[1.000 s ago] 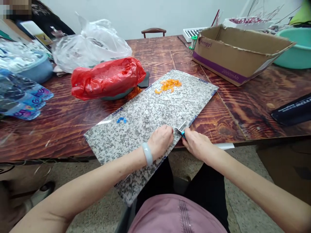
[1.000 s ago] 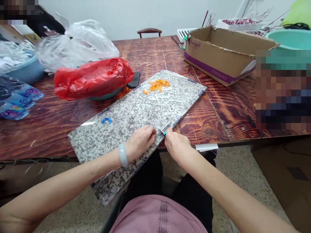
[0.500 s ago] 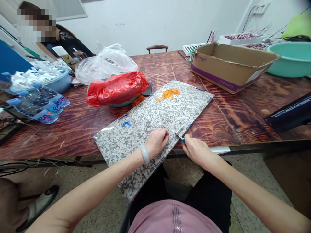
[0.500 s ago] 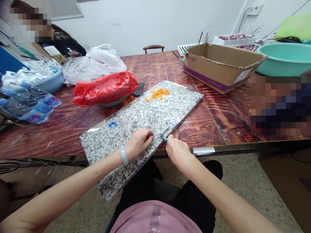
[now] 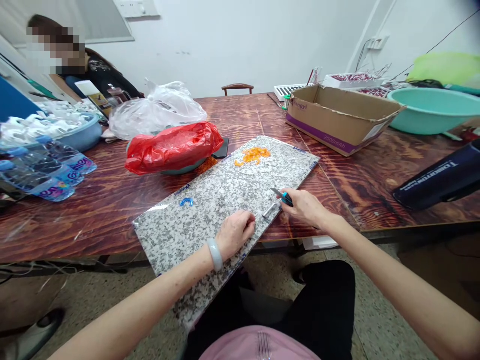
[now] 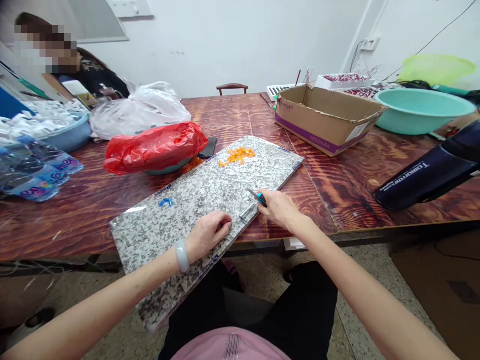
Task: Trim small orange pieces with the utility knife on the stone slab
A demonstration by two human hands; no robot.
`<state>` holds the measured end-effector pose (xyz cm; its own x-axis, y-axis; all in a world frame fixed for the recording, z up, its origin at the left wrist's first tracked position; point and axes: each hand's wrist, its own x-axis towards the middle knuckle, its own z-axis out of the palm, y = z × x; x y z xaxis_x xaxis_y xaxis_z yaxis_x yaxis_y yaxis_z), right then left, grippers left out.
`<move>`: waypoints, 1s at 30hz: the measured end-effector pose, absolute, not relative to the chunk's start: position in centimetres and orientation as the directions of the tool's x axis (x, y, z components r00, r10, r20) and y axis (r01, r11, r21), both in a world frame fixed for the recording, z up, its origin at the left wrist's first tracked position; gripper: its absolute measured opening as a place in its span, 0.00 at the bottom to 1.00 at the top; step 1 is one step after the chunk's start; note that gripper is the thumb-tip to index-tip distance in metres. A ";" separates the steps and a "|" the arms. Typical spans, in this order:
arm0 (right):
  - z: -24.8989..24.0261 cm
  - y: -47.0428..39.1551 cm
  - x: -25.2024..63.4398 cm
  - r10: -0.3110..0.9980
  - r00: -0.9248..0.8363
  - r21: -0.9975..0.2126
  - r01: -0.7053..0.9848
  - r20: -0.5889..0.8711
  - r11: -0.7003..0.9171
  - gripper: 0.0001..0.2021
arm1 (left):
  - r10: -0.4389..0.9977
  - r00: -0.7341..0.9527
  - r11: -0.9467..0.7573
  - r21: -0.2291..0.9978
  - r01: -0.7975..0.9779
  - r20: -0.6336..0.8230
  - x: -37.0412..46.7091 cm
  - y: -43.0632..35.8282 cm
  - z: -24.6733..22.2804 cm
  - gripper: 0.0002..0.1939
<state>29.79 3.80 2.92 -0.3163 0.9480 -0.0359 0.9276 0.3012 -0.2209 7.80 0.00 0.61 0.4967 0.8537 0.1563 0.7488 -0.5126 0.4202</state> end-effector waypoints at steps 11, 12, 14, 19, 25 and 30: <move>2.5 6.7 32.1 0.916 -0.395 -0.168 0.910 -0.068 0.380 0.09 | 0.892 0.441 -0.440 0.418 0.795 0.101 0.4 -1.7 2.0 0.10; 2.6 6.9 32.3 0.918 -0.394 -0.182 0.908 -0.057 0.378 0.09 | 0.897 0.432 -0.431 0.415 0.801 0.097 -0.6 -1.8 2.1 0.10; 2.7 7.3 32.4 0.913 -0.406 -0.205 0.898 -0.045 0.390 0.10 | 0.898 0.432 -0.427 0.412 0.805 0.088 -2.2 -1.9 2.3 0.11; 3.4 7.9 31.9 0.876 -0.470 -0.164 0.877 -0.105 0.451 0.12 | 0.911 0.401 -0.402 0.430 0.808 0.097 -4.0 -1.8 1.9 0.12; 3.3 8.7 31.3 0.879 -0.458 0.001 0.887 -0.135 0.462 0.11 | 0.929 0.355 -0.360 0.483 0.798 0.105 -3.9 -1.8 1.4 0.11; 3.0 10.3 29.2 0.888 -0.445 0.066 0.889 -0.115 0.454 0.12 | 0.934 0.344 -0.345 0.492 0.799 0.095 -3.9 -1.8 1.5 0.12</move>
<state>29.24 10.32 3.02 -0.4452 0.8880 -0.1150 0.8885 0.4541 0.0661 -3.90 -1.80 1.47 0.3444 0.9340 0.0954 0.7993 -0.3450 0.4921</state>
